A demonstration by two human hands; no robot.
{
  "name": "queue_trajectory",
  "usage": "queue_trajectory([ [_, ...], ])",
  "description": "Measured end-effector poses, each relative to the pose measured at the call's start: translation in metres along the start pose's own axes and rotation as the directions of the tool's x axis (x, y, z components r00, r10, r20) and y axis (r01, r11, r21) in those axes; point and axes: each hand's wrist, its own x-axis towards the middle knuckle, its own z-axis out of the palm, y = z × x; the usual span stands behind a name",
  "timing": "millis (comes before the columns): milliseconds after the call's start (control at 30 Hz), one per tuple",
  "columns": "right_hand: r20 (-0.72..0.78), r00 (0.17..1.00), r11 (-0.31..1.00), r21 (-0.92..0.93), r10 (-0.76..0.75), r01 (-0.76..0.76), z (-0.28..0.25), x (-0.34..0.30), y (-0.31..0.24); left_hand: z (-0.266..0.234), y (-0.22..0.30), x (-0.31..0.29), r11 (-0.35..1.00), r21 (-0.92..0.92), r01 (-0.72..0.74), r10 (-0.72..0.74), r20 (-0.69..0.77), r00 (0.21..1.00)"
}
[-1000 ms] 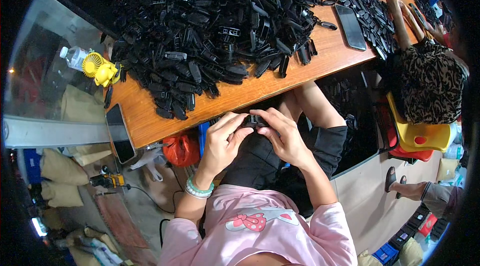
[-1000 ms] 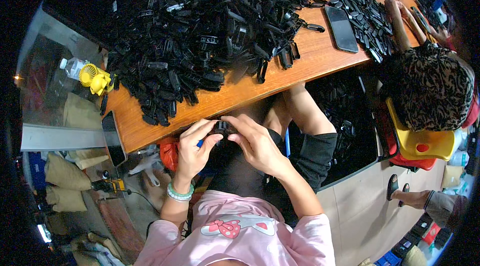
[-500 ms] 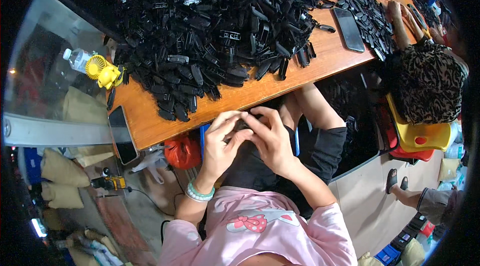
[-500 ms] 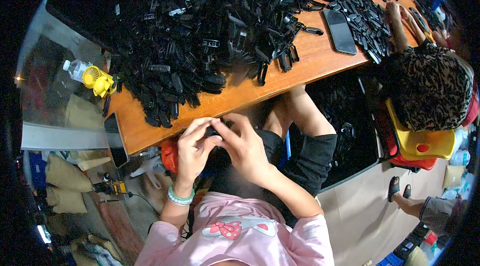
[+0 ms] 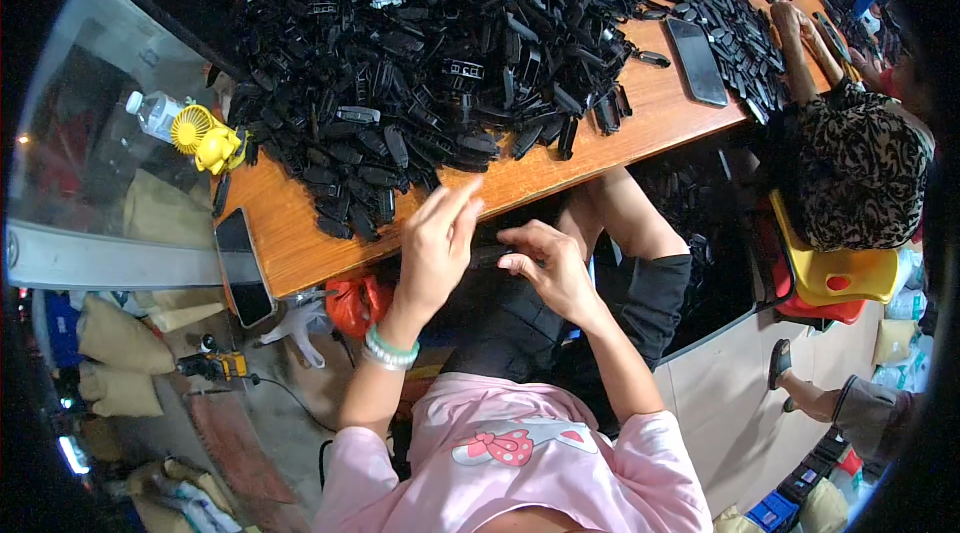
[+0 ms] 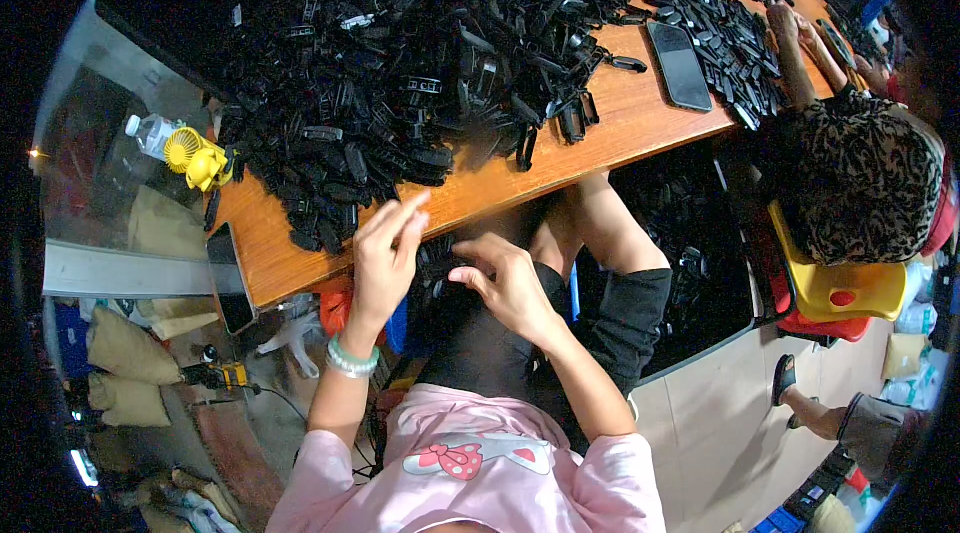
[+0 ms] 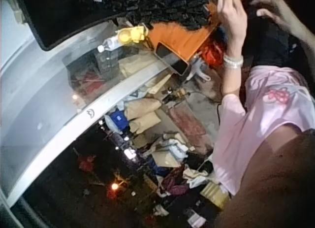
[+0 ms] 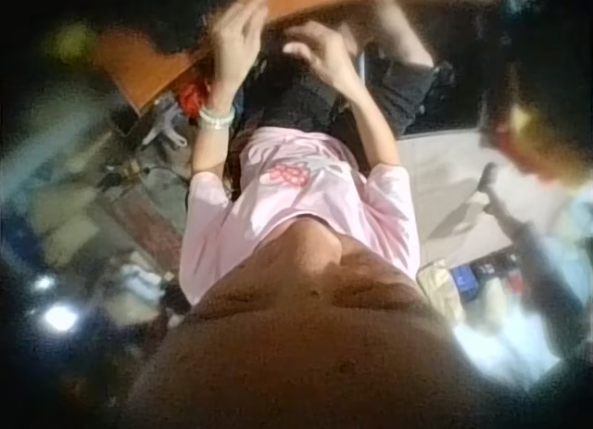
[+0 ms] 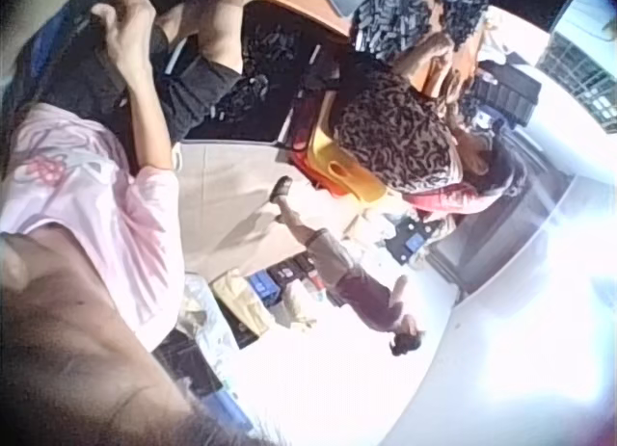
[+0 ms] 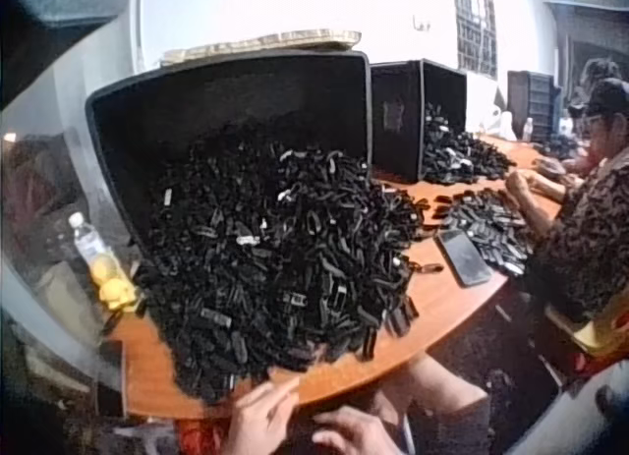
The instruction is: The person assembles plastic components by picking up pieces from a pile on the table and fitting them together by hand.
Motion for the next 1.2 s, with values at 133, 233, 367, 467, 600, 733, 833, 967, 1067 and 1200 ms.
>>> queue_trajectory([
  [133,-0.333,0.913,0.945,-0.298,-0.236,0.136,-0.016,0.025,0.006,0.013,-0.006,0.037,0.923,0.364,-0.126,0.125,0.027,0.992],
  [233,-0.492,0.811,0.861,-0.507,-0.316,0.028,-0.027,0.056,0.005,0.021,-0.020,0.043,0.802,0.575,-0.162,0.135,0.089,0.987],
  [367,-0.518,0.750,0.712,-0.697,-0.411,-0.091,-0.037,0.074,0.027,0.025,-0.018,0.041,0.824,0.512,-0.241,0.269,0.021,0.963],
  [467,-0.522,0.741,0.704,-0.704,-0.423,-0.094,-0.038,0.071,0.032,0.022,-0.018,0.020,0.955,0.129,-0.267,0.285,-0.153,0.946],
  [600,-0.654,0.715,0.909,-0.413,-0.248,-0.062,-0.041,0.053,0.037,0.017,-0.010,-0.024,0.657,-0.656,0.371,-0.374,0.144,0.916],
  [733,-0.531,0.839,0.975,0.224,0.117,0.006,-0.036,0.028,0.004,0.015,-0.009,-0.038,0.347,-0.869,0.352,-0.402,0.202,0.893],
  [833,-0.081,0.953,0.783,0.592,0.293,-0.191,-0.026,0.009,-0.010,0.007,0.008,-0.033,0.395,-0.830,0.393,-0.371,0.248,0.895],
  [967,0.084,0.990,0.833,0.536,0.110,-0.138,-0.020,-0.004,-0.024,0.009,0.015,-0.035,0.514,-0.751,0.415,-0.332,0.273,0.903],
  [1067,0.108,0.990,0.907,0.402,0.089,-0.125,-0.021,-0.003,-0.030,0.006,0.020,-0.035,0.576,-0.695,0.430,-0.324,0.290,0.901],
  [1200,0.067,0.980,0.982,0.001,-0.189,0.189,-0.023,0.000,-0.029,-0.002,0.022,-0.031,0.796,-0.496,0.348,-0.269,0.227,0.936],
])
